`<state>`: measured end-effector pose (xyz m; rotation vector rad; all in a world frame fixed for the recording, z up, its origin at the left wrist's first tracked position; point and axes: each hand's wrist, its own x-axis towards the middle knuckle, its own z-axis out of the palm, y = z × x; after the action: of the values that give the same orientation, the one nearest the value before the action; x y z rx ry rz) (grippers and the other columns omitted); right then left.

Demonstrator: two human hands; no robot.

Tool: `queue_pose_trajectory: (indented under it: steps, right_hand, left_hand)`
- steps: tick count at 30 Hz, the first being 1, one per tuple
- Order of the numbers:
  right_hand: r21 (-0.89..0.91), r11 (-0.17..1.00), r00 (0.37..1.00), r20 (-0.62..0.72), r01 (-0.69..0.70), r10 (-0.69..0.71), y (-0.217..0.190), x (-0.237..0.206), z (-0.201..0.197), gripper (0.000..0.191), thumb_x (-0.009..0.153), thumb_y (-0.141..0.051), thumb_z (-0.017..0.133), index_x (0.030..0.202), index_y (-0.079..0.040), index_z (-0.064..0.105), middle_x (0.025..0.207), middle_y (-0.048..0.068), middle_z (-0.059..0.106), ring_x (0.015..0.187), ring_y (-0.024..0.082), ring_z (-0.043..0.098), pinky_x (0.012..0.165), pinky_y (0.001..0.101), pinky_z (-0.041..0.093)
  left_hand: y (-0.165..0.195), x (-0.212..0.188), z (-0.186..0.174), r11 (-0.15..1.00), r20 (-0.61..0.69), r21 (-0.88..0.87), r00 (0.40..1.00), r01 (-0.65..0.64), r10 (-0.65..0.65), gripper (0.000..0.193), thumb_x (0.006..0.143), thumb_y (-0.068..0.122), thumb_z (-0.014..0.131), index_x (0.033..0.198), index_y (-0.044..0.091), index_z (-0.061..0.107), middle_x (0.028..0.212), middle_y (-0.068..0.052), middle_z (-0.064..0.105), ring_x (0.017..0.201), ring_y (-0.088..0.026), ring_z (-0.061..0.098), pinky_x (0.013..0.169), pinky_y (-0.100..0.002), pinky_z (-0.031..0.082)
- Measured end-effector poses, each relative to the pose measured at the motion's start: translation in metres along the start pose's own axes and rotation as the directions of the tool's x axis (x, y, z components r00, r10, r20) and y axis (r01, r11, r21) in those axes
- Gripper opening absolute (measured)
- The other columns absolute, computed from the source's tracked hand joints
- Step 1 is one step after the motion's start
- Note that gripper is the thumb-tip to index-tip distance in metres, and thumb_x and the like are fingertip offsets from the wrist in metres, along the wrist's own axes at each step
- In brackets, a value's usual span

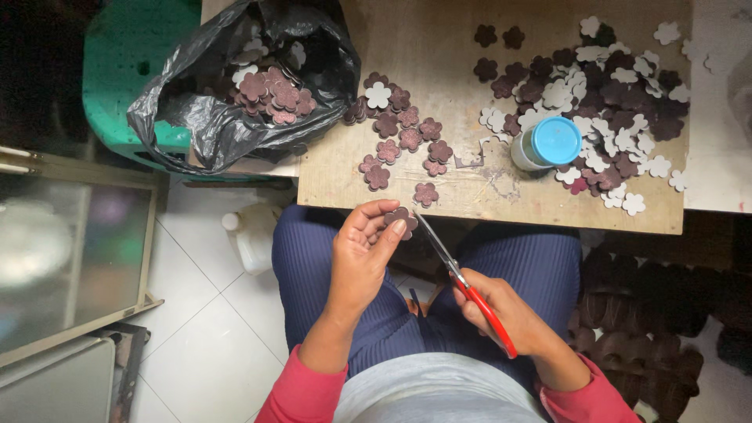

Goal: The person sits on the floor and uses red-handled scissors to trim the edges of small flower-shaped craft pieces. They repeatedly pick up pieces, trim them, and place them into a black plastic bag. A small container with a blue lid is also handled briefly.

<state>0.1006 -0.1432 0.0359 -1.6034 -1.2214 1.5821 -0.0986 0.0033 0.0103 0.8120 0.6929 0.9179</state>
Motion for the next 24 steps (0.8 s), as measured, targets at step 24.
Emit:
queue_pose_trajectory:
  steps: [24]
  right_hand:
    - [-0.141,0.973,0.980,-0.053,0.185,-0.194,-0.013,0.011,0.006,0.059,0.097,-0.064,0.049,0.106,-0.005,0.049,0.079,0.004,0.051,0.068,0.017,0.050,0.063,0.0318,0.047]
  left_hand:
    - [-0.016,-0.007,0.021,0.999,-0.007,-0.046,1.000,0.022,-0.022,0.033,0.094,0.002,0.074,0.124,-0.004,0.063,0.108,-0.012,0.074,0.097,-0.012,0.070,0.090,-0.025,0.058]
